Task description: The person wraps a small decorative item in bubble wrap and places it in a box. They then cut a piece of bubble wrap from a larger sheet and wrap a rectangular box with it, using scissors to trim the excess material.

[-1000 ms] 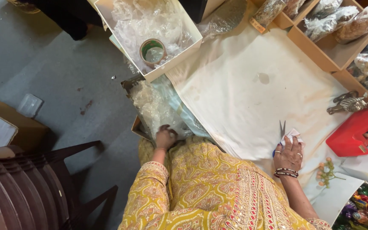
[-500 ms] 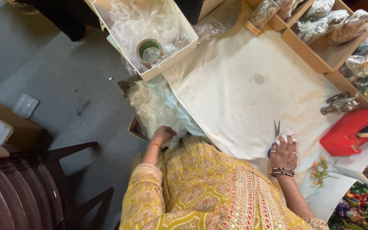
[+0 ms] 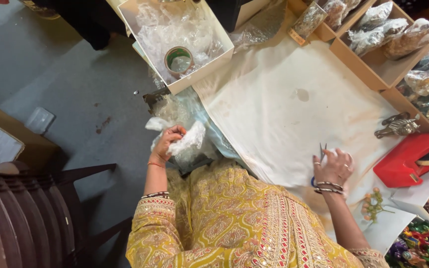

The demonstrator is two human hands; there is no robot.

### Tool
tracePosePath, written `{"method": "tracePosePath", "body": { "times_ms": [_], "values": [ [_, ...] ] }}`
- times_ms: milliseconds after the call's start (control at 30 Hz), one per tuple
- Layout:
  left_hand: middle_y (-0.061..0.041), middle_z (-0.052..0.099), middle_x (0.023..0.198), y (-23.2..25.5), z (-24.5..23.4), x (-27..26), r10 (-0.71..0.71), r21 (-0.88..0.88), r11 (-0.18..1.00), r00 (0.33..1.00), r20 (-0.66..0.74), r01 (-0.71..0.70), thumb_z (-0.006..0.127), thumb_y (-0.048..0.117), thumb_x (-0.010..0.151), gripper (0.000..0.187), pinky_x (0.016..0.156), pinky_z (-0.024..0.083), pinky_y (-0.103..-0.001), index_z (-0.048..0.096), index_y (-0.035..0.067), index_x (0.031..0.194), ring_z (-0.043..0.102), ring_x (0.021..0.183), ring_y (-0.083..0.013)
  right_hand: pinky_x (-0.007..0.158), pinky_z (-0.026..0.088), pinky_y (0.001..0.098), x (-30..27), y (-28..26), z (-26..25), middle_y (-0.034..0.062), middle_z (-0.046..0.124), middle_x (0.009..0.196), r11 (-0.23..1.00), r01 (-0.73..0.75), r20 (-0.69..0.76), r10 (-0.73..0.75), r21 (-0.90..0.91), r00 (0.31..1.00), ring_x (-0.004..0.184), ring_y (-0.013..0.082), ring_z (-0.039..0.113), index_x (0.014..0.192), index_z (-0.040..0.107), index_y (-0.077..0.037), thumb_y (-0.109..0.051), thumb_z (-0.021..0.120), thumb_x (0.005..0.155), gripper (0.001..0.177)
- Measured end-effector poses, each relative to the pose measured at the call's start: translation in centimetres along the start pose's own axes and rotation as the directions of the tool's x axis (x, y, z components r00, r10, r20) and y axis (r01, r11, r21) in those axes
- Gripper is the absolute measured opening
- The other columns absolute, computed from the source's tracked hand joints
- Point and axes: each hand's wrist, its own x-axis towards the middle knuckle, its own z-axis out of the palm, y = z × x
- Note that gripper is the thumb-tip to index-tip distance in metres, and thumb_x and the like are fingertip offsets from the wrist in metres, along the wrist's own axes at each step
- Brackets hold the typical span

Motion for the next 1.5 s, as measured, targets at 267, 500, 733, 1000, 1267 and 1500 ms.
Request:
{"method": "tracePosePath", "body": {
  "times_ms": [267, 500, 733, 1000, 1267, 1500],
  "values": [
    [0.000, 0.066, 0.086, 2.1, 9.6, 0.0, -0.026, 0.155, 0.988, 0.990, 0.136, 0.005, 0.060, 0.006, 0.081, 0.010, 0.082, 0.050, -0.022, 0.068, 0.006, 0.086, 0.061, 0.084, -0.0100, 0.103, 0.048, 0.0490, 3.8, -14.9, -8.9, 0.0084, 0.057, 0.144, 0.772, 0.325, 0.101, -0.446, 0.546, 0.889, 0.126, 0.0328, 0.059, 0.127, 0.065, -0.022, -0.036, 0.080, 0.085, 0.047],
    [0.000, 0.065, 0.090, -0.2, 15.4, 1.3, -0.054, 0.155, 0.988, 0.924, 0.379, -0.006, 0.065, 0.004, 0.082, 0.013, 0.082, 0.050, -0.025, 0.067, 0.005, 0.095, 0.059, 0.086, -0.0111, 0.086, 0.055, 0.0418, 4.4, -21.5, -10.5, 0.0105, 0.060, 0.136, 0.499, 0.289, 0.200, -0.715, 0.817, 0.670, 0.104, 0.0283, 0.067, 0.141, 0.055, -0.014, -0.026, 0.082, 0.073, 0.074],
    [-0.012, 0.067, 0.132, 5.5, 15.3, -1.2, 0.302, 0.588, 0.746, 0.945, 0.122, -0.314, 0.080, 0.031, 0.085, 0.056, 0.106, 0.047, -0.036, 0.058, 0.010, 0.132, 0.060, 0.121, -0.0203, 0.071, 0.058, 0.0325, 4.2, -19.9, -1.9, 0.0071, 0.076, 0.088, 0.530, -0.210, 0.465, -0.408, 0.821, 0.786, 0.078, 0.0180, 0.074, 0.118, 0.070, -0.005, -0.027, 0.074, 0.093, 0.033],
    [0.000, 0.076, 0.119, 1.0, 11.4, -1.4, -0.230, 0.912, 0.320, 0.955, -0.187, 0.256, 0.070, 0.034, 0.081, 0.059, 0.085, 0.060, -0.040, 0.058, 0.036, 0.138, 0.075, 0.097, -0.0237, 0.065, 0.058, 0.0261, 3.9, -19.5, -0.1, 0.0041, 0.070, 0.091, 0.147, -0.650, 0.648, -0.388, 0.745, 0.655, 0.074, 0.0153, 0.073, 0.108, 0.065, -0.002, -0.022, 0.064, 0.100, 0.022],
    [-0.004, 0.076, 0.086, -3.3, 2.0, 0.5, 0.124, 0.855, 0.453, 0.932, -0.339, 0.251, 0.072, 0.031, 0.090, 0.022, 0.069, 0.053, -0.033, 0.077, 0.021, 0.109, 0.070, 0.074, -0.0174, 0.059, 0.062, 0.0306, 4.9, -17.5, 2.2, 0.0053, 0.068, 0.081, 0.075, -0.627, 0.618, -0.292, 0.775, 0.730, 0.065, 0.0148, 0.069, 0.098, 0.062, -0.004, -0.020, 0.056, 0.100, 0.018],
    [0.009, 0.060, 0.077, -2.5, 0.6, 0.4, 0.008, 0.432, 0.892, 0.952, -0.306, 0.132, 0.074, 0.026, 0.091, 0.026, 0.060, 0.037, -0.024, 0.075, 0.001, 0.093, 0.046, 0.070, -0.0036, 0.046, 0.046, 0.0272, 4.2, -18.2, 1.1, -0.0011, 0.057, 0.062, 0.260, -0.550, 0.606, -0.264, 0.794, 0.750, 0.051, 0.0087, 0.053, 0.080, 0.061, -0.008, -0.037, 0.056, 0.106, 0.039]
  ]
}}
